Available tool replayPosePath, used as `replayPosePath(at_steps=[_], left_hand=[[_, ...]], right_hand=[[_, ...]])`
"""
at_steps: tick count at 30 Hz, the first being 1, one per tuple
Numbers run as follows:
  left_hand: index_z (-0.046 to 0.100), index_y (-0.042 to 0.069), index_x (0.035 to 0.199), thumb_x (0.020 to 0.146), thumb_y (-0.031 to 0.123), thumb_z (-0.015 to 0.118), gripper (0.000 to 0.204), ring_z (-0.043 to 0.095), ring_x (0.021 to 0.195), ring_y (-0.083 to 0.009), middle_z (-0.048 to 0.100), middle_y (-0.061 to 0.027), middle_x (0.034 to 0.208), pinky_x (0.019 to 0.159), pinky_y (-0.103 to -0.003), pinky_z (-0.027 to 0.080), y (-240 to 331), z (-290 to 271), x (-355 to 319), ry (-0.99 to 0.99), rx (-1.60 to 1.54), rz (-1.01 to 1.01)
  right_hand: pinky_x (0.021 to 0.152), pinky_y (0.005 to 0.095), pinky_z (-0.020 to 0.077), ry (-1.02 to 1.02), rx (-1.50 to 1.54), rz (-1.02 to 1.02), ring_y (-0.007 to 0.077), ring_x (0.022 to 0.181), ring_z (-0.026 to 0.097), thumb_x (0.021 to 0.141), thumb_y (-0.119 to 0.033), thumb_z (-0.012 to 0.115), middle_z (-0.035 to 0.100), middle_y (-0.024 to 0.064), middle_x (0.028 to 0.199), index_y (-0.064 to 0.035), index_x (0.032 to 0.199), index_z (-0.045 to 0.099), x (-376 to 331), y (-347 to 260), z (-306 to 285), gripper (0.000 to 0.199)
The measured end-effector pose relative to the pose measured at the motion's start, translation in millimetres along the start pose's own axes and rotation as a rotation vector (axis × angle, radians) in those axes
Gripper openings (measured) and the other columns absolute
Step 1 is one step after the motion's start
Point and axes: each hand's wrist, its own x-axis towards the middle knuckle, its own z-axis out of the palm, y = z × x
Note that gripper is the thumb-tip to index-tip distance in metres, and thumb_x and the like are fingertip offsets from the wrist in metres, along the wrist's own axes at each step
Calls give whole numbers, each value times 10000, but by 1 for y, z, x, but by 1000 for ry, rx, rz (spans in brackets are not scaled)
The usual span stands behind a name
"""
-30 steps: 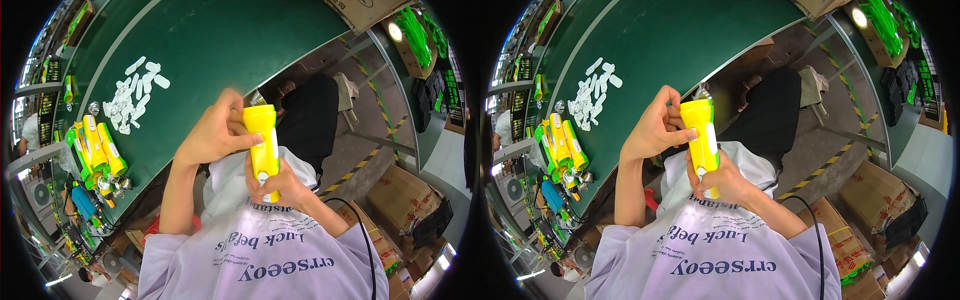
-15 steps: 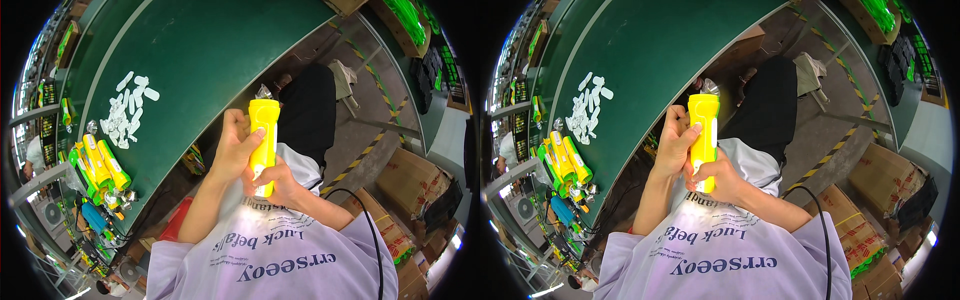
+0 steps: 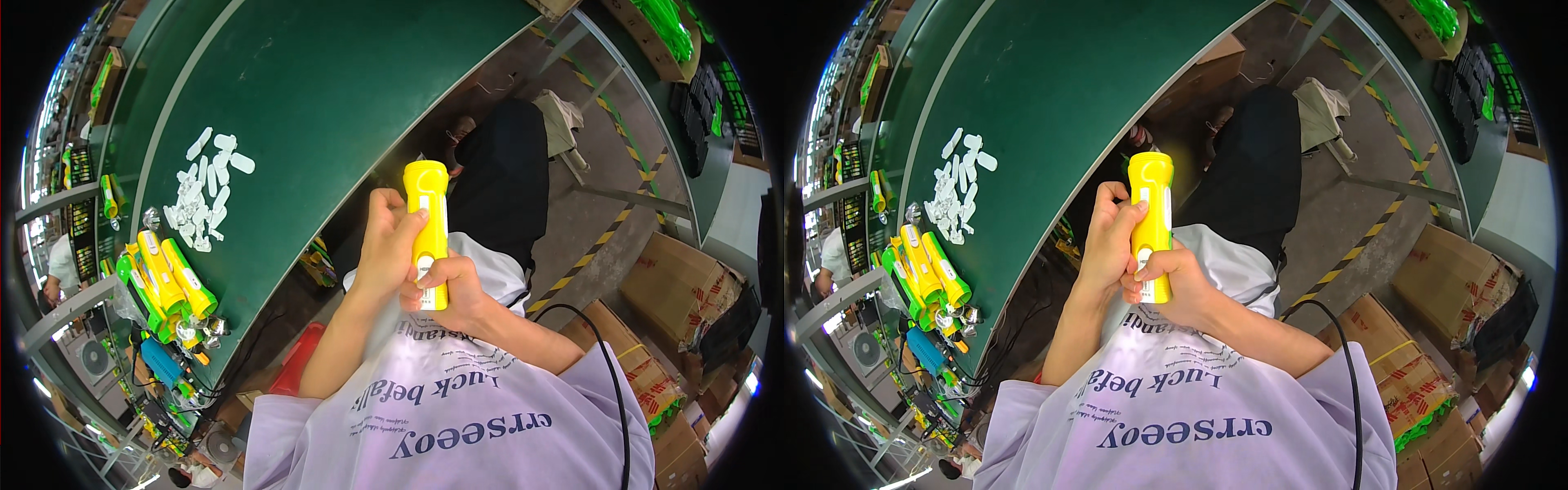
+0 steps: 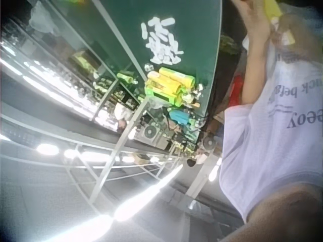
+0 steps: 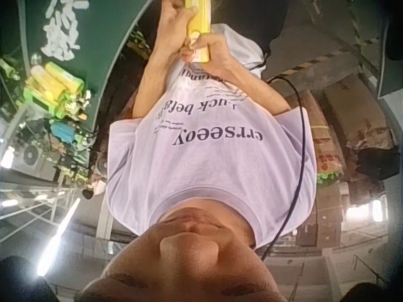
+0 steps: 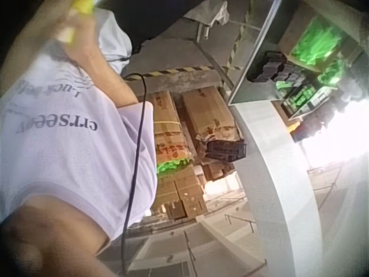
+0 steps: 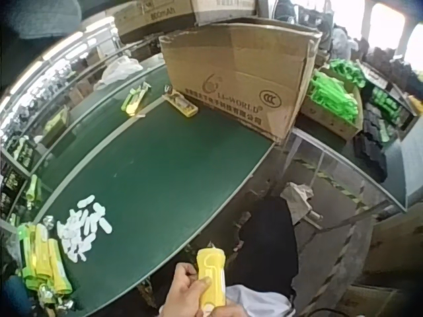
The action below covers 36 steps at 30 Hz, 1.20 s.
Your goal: The person takes flashlights from a conveyor belt, installs plastic switch covers onto them by hand, tests the lights, and places the flashlights back onto the conveyor belt.
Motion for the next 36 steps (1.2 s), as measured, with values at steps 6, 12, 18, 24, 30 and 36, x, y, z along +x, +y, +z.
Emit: replayPosePath(at_steps=[6, 12, 18, 24, 30, 36], left_hand=[[388, 62, 1135, 976, 176, 527, 240, 563, 613, -90, 587, -75, 813, 505, -220, 452, -4, -3, 4, 53, -24, 19], [341, 28, 1180, 990, 220, 566, 352, 575, 636, -104, 617, -106, 863, 549, -246, 471, 1, 3, 1, 52, -75, -11], [340, 39, 1151, 994, 211, 557, 318, 571, 630, -104, 601, -91, 811, 544, -248, 468, -2, 1, 0, 42, -92, -26], [374, 80, 1110, 1006, 207, 525, 223, 550, 574, -82, 582, -66, 800, 479, -235, 458, -7, 0, 2, 66, -80, -24], [490, 27, 1043, 963, 172, 599, 198, 577, 607, -104, 622, -67, 855, 536, -220, 475, 16, -20, -18, 226, 515, 351], [624, 19, 1030, 809, 294, 751, 375, 641, 963, -250, 658, -150, 1037, 845, -380, 501, 99, -69, -75, 319, 951, 971]], right_hand=[[560, 346, 429, -32, -17, 10, 191, 594, 500, 614, -47, 553, 531, 56, 761, -53, 916, 549, 3, 0, -1, 302], [546, 342, 430, -52, -38, 5, 193, 581, 501, 615, -56, 560, 530, 60, 750, -49, 903, 548, 4, 1, -4, 288], [547, 345, 431, -23, -39, 15, 194, 579, 504, 613, -55, 562, 534, 66, 752, -47, 899, 554, 2, 2, -4, 287], [546, 350, 434, -40, -40, 19, 198, 584, 505, 610, -44, 566, 533, 64, 749, -47, 914, 554, 4, 2, -5, 304], [550, 372, 448, -40, -205, 91, 221, 559, 517, 609, 22, 552, 538, 95, 743, -47, 972, 501, 3, -19, 1, 373], [577, 414, 491, -116, -2152, -497, 300, 642, 644, 632, -26, 648, 626, 92, 770, -28, 1022, 532, -1, -56, 25, 406]])
